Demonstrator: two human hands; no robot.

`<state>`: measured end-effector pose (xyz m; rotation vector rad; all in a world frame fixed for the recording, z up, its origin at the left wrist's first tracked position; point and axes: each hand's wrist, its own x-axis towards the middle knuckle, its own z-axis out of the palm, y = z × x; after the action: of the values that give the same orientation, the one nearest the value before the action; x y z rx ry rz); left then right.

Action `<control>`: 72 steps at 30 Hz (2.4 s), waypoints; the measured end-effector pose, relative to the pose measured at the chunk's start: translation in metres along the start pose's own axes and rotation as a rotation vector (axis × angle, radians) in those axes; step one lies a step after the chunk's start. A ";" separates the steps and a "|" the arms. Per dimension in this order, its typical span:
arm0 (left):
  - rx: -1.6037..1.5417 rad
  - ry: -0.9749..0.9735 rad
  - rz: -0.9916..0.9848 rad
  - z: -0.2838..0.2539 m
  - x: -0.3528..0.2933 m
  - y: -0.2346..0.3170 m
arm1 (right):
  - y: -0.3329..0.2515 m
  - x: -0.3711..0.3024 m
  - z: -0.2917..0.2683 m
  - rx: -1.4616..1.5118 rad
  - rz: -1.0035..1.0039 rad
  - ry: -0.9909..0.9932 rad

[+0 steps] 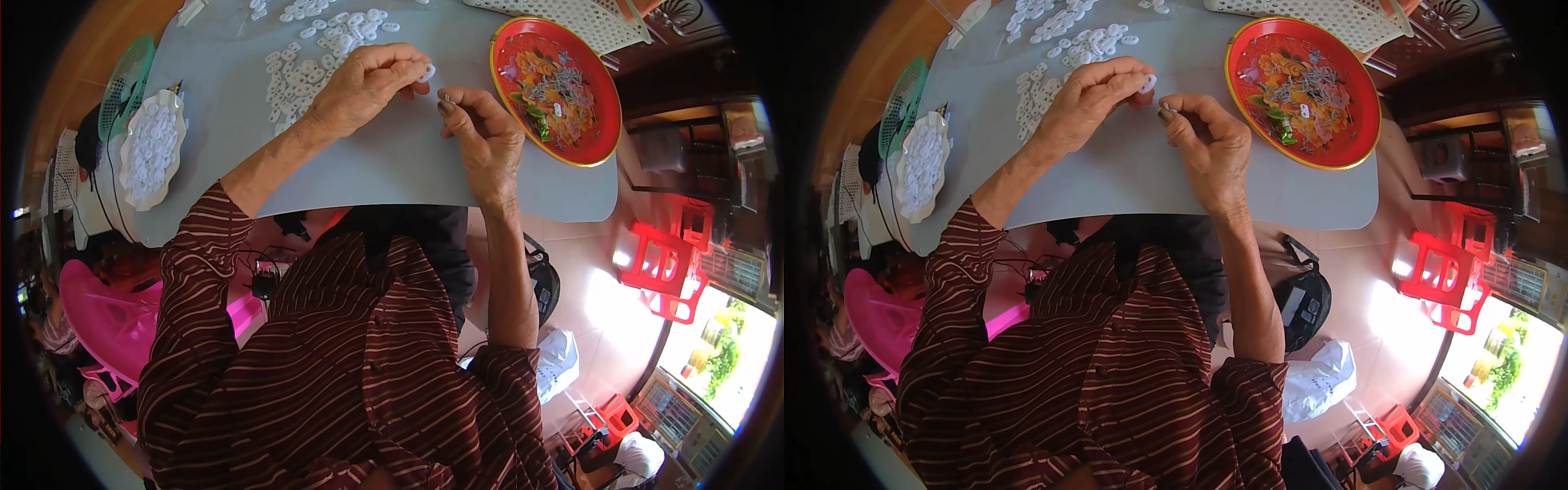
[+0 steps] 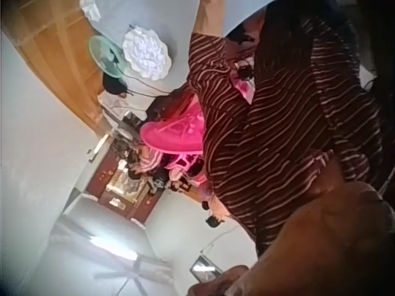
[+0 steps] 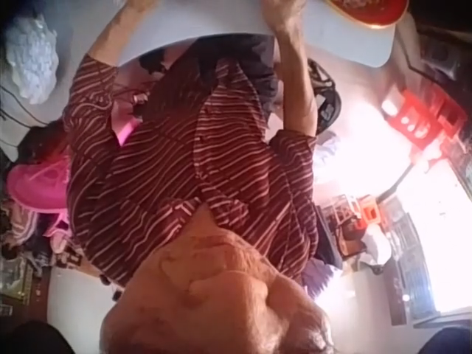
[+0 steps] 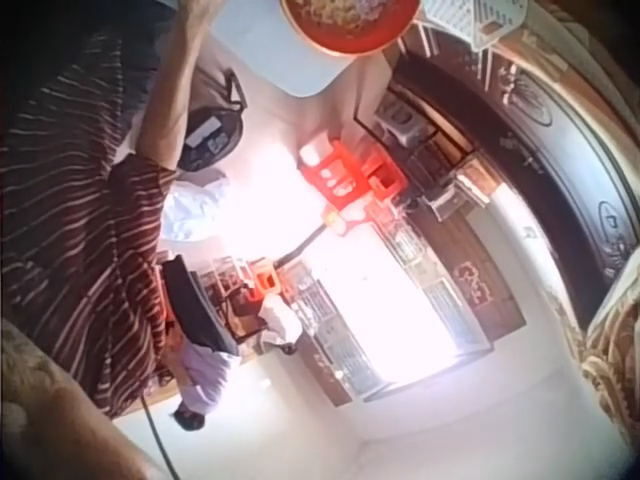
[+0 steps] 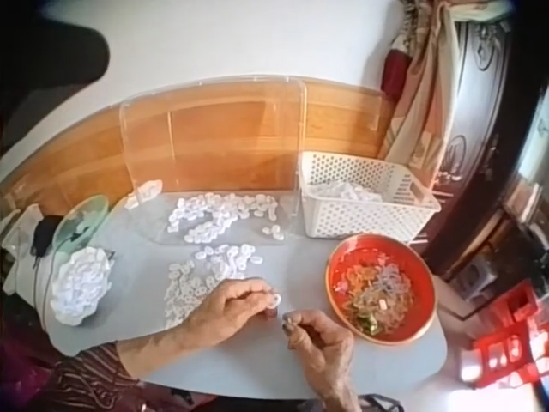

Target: Assembling small white plastic components by hand at a workbench.

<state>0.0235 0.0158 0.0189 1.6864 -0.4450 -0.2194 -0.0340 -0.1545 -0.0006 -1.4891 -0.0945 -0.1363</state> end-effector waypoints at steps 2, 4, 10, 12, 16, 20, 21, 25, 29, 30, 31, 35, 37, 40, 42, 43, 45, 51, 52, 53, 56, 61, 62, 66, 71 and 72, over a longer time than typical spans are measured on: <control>-0.027 -0.018 -0.066 0.002 -0.001 0.003 | 0.000 0.000 0.001 0.038 -0.010 0.016; -0.097 -0.016 -0.084 0.004 -0.002 -0.002 | 0.001 0.000 0.002 0.075 -0.019 0.032; -0.145 -0.176 -0.149 0.001 -0.002 0.002 | -0.003 0.001 0.000 0.076 -0.001 0.068; -0.156 -0.215 -0.150 0.004 -0.004 0.002 | 0.000 0.002 -0.001 0.073 -0.013 0.035; -0.278 -0.108 -0.163 0.007 -0.005 0.001 | 0.000 0.001 0.000 0.043 -0.006 0.019; -0.300 -0.147 -0.205 0.003 -0.002 0.006 | 0.000 0.001 0.000 0.049 -0.010 0.002; -0.300 -0.147 -0.207 0.002 -0.002 0.007 | 0.000 0.001 0.000 0.046 -0.010 -0.012; -0.217 -0.207 -0.223 -0.002 0.002 0.009 | -0.003 0.000 0.002 0.000 -0.001 -0.017; -0.114 -0.258 -0.198 -0.004 0.006 0.009 | 0.000 0.000 0.001 -0.025 -0.026 -0.025; -0.113 -0.257 -0.199 -0.005 0.006 0.009 | 0.000 0.000 0.001 -0.043 -0.024 -0.034; -0.021 -0.273 -0.153 -0.006 0.007 0.010 | 0.000 0.000 0.001 -0.042 -0.023 -0.035; 0.188 -0.412 -0.053 -0.010 0.014 0.013 | 0.000 0.000 0.001 -0.088 -0.034 -0.049; 0.221 -0.446 -0.025 -0.010 0.019 0.015 | 0.000 -0.001 0.000 -0.121 -0.040 -0.055; 0.220 -0.391 0.018 -0.007 0.017 0.015 | 0.003 0.001 0.003 0.018 -0.069 -0.027; 0.175 -0.313 0.038 -0.004 0.012 0.014 | -0.002 0.001 0.003 0.030 -0.038 0.023; 0.200 -0.322 0.037 -0.003 0.009 0.011 | -0.001 0.001 0.002 0.029 -0.038 0.025; 0.229 -0.327 0.034 -0.001 0.002 0.004 | 0.001 0.001 0.002 0.027 -0.043 0.013; 0.284 -0.113 0.200 0.009 -0.007 -0.008 | 0.003 0.001 0.003 -0.016 -0.046 -0.021; 0.248 -0.117 0.135 0.010 -0.008 -0.006 | 0.004 0.001 0.004 -0.015 -0.046 -0.020; 0.212 -0.122 0.070 0.011 -0.009 -0.004 | 0.005 0.000 0.006 -0.002 -0.058 -0.016; 0.213 -0.106 0.059 0.012 -0.009 -0.004 | 0.005 0.000 0.007 -0.038 -0.078 -0.015; 0.261 -0.102 0.068 0.015 -0.011 0.000 | 0.010 0.000 0.006 -0.074 -0.081 -0.017; 0.271 -0.099 0.080 0.015 -0.012 -0.001 | 0.012 0.000 0.006 -0.079 -0.093 -0.014; 0.285 -0.106 0.126 0.016 -0.014 -0.001 | 0.011 -0.002 0.008 -0.093 -0.118 0.004; 0.520 -0.143 0.365 0.012 -0.015 -0.007 | 0.007 -0.004 0.009 -0.178 -0.126 0.000; 0.520 -0.142 0.365 0.012 -0.015 -0.007 | 0.005 -0.005 0.009 -0.211 -0.122 0.000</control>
<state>0.0062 0.0117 0.0081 2.0594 -0.9683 0.0546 -0.0383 -0.1452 -0.0054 -1.6943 -0.1748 -0.2512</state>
